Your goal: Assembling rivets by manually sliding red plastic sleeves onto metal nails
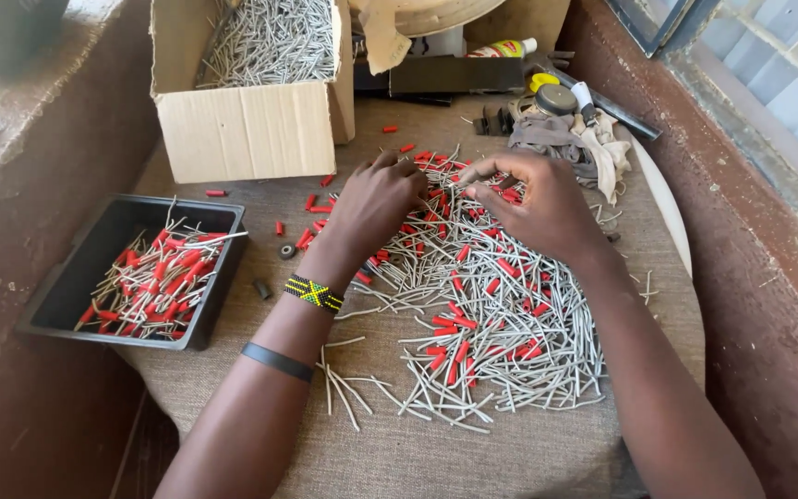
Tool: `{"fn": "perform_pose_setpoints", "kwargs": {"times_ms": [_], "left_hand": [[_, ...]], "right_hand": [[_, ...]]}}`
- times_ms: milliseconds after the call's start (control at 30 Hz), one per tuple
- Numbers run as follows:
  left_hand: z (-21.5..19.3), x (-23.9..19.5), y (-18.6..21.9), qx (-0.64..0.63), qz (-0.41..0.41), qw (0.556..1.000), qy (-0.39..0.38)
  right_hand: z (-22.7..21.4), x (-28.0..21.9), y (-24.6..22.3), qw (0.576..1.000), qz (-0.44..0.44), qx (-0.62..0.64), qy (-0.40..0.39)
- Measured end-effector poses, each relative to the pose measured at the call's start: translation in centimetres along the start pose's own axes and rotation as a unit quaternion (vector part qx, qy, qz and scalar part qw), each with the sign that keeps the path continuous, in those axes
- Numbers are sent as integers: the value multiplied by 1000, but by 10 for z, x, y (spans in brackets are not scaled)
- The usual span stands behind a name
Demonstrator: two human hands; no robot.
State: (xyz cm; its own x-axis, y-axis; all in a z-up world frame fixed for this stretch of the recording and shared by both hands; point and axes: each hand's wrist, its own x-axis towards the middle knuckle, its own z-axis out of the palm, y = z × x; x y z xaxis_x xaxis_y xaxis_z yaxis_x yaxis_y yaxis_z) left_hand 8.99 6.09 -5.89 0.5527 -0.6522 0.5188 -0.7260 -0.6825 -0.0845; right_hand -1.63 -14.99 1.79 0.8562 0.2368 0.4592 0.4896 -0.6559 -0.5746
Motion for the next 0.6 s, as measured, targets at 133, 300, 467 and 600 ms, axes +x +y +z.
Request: {"fn": "perform_pose_setpoints", "kwargs": {"times_ms": [133,300,467,600], "left_hand": [[-12,-4,-3,-1,-18,1000,2],[-30,-11,-6,-80,-53,995,-5],[-40,-14,-6,-32,-62,997,12],[-25,-13,-9,-1,-83,997,10]], "right_hand": [[0,6,1,997,-77,23,20],[0,5,6,995,-87,45,-6],[5,3,3,988,-39,-33,-147],[16,2,-1,975,6,-124,-183]]}}
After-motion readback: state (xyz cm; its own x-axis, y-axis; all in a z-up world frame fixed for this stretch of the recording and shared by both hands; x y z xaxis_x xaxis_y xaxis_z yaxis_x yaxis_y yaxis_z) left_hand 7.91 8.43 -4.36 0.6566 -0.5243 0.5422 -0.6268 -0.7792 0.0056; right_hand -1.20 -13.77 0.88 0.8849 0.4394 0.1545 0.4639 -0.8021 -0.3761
